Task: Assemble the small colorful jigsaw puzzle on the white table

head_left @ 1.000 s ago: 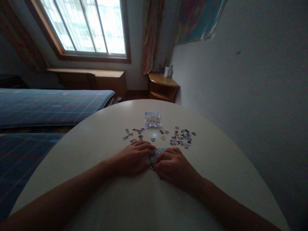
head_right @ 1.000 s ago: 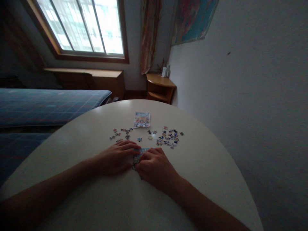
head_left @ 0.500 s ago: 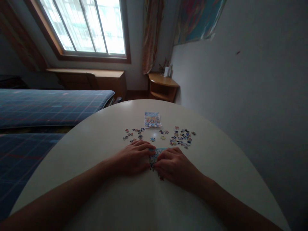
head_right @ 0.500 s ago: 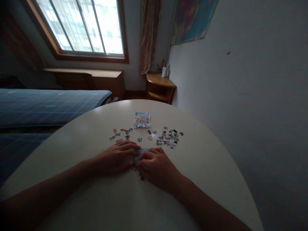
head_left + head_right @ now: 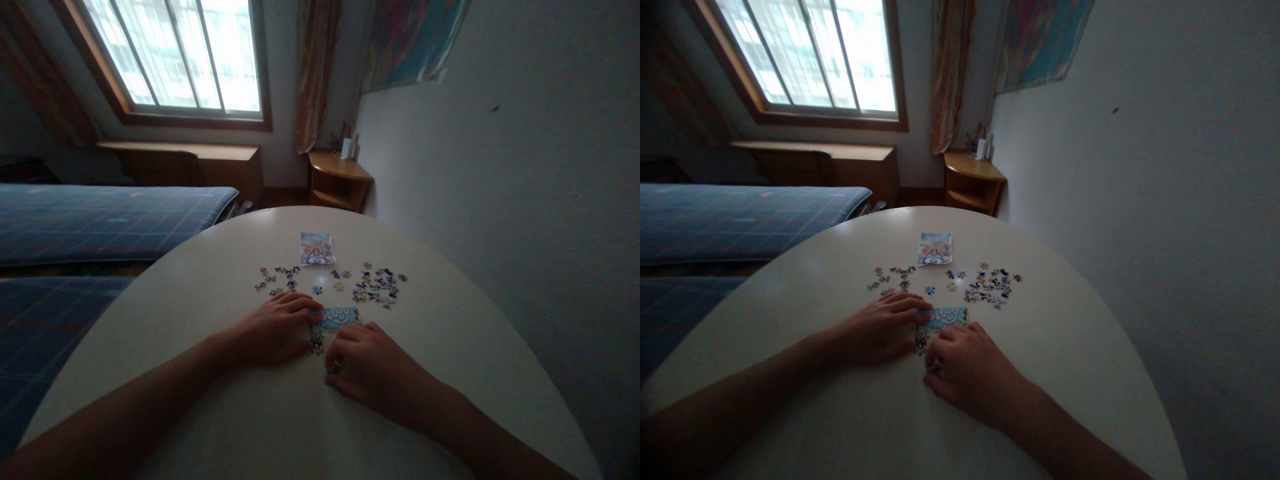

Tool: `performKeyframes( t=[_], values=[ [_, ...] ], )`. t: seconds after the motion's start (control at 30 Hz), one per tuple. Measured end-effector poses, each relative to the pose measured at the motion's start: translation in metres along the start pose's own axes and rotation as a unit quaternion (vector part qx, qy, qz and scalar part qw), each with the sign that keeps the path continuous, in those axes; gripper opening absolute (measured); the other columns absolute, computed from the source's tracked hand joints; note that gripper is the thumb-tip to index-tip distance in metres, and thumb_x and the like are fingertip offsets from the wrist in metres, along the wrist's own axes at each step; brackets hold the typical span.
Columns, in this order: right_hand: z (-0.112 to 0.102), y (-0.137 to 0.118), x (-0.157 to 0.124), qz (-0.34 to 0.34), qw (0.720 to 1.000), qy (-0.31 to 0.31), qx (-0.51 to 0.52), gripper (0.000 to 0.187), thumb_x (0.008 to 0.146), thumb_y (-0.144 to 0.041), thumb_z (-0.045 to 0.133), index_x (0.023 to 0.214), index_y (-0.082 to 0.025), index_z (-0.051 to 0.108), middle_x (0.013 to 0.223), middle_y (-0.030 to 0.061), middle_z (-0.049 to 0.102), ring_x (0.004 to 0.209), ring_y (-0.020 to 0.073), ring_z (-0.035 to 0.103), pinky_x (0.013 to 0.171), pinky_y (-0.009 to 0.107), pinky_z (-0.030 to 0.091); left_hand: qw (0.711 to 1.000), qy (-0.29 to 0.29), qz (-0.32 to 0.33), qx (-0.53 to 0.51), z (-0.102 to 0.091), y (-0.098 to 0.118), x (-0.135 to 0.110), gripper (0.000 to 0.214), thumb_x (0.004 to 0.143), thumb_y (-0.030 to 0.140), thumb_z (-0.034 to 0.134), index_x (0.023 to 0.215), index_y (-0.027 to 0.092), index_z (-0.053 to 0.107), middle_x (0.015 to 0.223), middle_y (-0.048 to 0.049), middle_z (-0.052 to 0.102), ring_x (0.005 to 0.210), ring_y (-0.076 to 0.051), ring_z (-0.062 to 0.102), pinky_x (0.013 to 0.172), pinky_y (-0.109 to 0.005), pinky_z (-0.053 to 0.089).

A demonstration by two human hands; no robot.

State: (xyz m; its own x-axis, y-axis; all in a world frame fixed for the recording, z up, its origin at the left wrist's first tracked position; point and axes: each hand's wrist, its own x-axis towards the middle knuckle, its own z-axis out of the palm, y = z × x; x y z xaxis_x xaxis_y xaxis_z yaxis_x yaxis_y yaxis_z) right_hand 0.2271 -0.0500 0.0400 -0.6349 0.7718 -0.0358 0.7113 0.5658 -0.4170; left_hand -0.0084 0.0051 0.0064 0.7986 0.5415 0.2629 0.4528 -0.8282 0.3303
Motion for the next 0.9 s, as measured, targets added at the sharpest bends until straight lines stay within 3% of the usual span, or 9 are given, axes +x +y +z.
performKeyframes(
  t=[0.2,0.4,0.57,0.9],
  values=[
    [-0.004,0.005,-0.002,0.016,1.0,-0.008,-0.002,0.018,0.078,-0.027,0.077,0.094,-0.024,0.069,0.101,0.0019,0.069,0.097,0.0222,0.063,0.088,0.038,0.038,1.0,0.001,0.001,0.004,0.001,-0.002,0.0,0.044,0.088,0.036,0.064,0.13,0.025,0.056,0.14,-0.0075,0.057,0.13,-0.029,0.049,0.109,-0.049,0.039],
    [-0.006,0.009,-0.003,0.017,0.999,-0.034,0.033,0.009,0.082,-0.022,0.074,0.089,-0.022,0.069,0.098,0.0026,0.069,0.096,0.0203,0.062,0.084,0.034,0.04,1.0,-0.007,-0.009,-0.004,-0.001,0.0,0.0,0.045,0.086,0.037,0.066,0.129,0.025,0.057,0.14,-0.0068,0.057,0.132,-0.028,0.048,0.111,-0.049,0.038],
    [0.003,0.007,0.001,0.008,0.999,0.006,0.039,0.008,0.083,-0.025,0.075,0.09,-0.023,0.069,0.095,0.0014,0.069,0.094,0.0196,0.063,0.09,0.038,0.036,1.0,0.006,-0.009,-0.009,-0.001,0.002,0.001,0.046,0.085,0.034,0.068,0.128,0.025,0.057,0.137,-0.0071,0.059,0.13,-0.028,0.05,0.11,-0.049,0.039],
    [0.014,0.0,0.008,0.034,0.996,0.073,0.044,0.007,0.083,-0.025,0.074,0.086,-0.022,0.069,0.088,0.0008,0.07,0.089,0.0198,0.063,0.087,0.037,0.034,1.0,0.005,-0.009,-0.014,0.0,0.003,0.002,0.043,0.086,0.033,0.065,0.128,0.025,0.057,0.137,-0.0076,0.059,0.13,-0.028,0.05,0.11,-0.048,0.039]
  ],
)
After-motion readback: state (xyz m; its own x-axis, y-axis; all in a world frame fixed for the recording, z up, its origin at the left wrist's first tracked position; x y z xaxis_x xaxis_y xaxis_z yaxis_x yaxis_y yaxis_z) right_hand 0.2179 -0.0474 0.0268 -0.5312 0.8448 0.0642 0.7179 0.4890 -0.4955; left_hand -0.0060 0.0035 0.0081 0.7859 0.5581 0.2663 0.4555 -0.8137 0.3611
